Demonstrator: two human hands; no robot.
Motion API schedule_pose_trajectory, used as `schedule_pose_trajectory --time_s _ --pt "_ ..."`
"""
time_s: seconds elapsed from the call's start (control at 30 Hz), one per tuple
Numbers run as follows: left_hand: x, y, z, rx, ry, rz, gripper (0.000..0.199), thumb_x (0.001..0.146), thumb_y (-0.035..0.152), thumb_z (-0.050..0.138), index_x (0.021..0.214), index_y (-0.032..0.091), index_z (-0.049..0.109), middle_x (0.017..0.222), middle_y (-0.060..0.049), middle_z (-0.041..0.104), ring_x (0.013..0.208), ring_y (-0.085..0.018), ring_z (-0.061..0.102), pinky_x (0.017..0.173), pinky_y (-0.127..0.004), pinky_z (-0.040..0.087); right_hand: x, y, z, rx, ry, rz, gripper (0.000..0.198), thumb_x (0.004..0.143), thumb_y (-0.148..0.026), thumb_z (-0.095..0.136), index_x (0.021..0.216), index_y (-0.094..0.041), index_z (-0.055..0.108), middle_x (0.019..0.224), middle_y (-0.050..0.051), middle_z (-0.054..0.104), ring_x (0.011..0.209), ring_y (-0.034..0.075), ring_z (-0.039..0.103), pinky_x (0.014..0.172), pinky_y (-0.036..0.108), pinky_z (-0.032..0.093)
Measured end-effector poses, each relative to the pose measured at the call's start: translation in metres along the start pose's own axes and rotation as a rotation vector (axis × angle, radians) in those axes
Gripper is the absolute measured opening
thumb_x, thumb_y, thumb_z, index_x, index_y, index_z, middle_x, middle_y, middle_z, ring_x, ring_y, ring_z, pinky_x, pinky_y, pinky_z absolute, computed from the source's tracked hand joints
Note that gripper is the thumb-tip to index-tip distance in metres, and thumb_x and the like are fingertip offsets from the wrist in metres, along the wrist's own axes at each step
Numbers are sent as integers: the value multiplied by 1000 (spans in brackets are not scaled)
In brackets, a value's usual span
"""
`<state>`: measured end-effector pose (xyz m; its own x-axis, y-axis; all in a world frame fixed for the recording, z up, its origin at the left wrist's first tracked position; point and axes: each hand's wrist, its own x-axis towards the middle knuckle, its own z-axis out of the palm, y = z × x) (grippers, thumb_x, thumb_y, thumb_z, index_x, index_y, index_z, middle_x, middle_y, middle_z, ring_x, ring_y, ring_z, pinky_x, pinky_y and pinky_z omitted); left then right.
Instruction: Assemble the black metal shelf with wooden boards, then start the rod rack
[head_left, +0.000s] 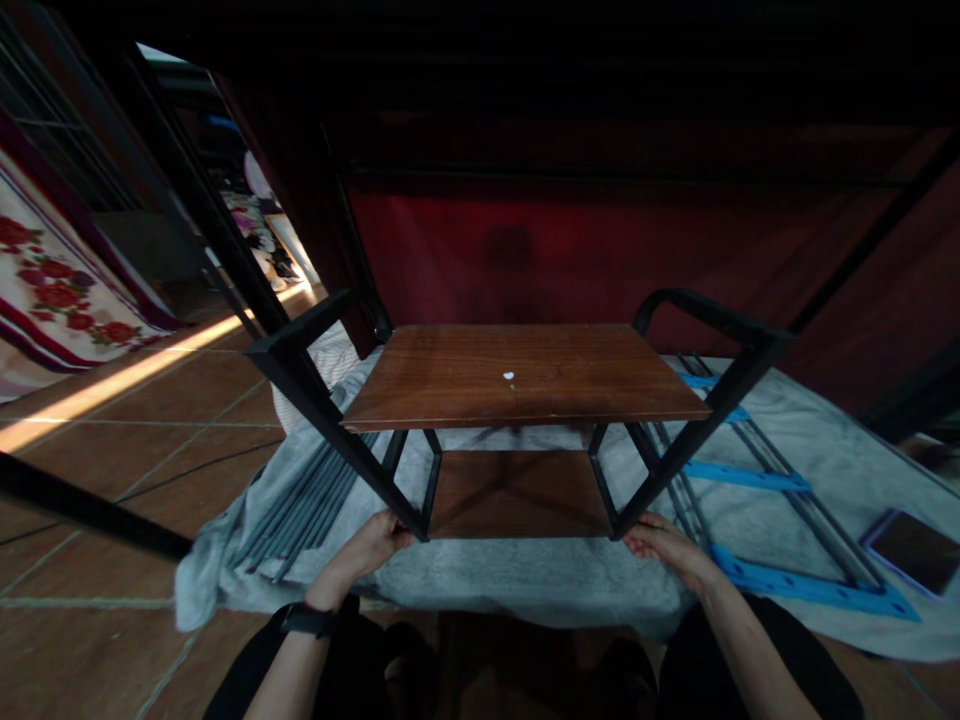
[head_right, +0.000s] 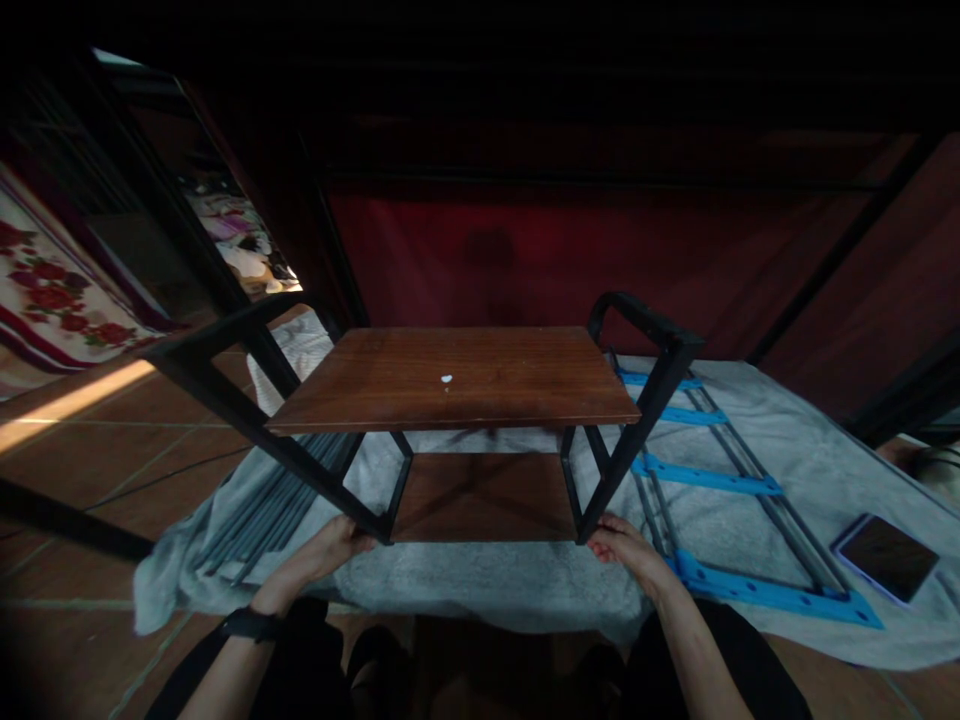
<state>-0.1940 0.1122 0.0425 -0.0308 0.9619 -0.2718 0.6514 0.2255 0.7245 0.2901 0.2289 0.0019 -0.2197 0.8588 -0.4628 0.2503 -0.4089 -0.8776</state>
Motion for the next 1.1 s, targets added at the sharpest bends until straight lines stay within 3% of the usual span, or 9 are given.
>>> schedule_pose_trajectory --time_s 0.27,0.53,0.97,1.1 --pt "5 -8 1 67 -14 -11 27 67 21 51 87 14 69 92 -6 70 92 -24 64 80 -30 51 5 4 -4 -10 -35 -19 21 62 -32 71 78 -18 68 66 -2 61 62 11 54 59 24 42" --pt "1 3 -2 25 -46 22 29 69 18 50 89 14 71 91 -6 71 94 -24 64 85 -31 50 5 6 -5 15 -13 3 18 63 -30 70 77 -19 69 69 0 64 64 12 57 61 25 45" --pt "7 0 -3 163 -25 29 30 69 14 53 93 14 72 84 -3 71 92 -22 62 91 -31 48 7 4 1 -20 10 15 16 64 -32 67 72 -18 64 62 -1 60 55 10 53 51 22 40" --pt "10 -5 -2 188 -24 12 28 70 14 53 91 14 71 91 -6 71 92 -22 62 91 -31 48 6 2 3 -17 30 17 16 65 -33 67 71 -18 62 61 0 60 53 10 52 50 22 40"
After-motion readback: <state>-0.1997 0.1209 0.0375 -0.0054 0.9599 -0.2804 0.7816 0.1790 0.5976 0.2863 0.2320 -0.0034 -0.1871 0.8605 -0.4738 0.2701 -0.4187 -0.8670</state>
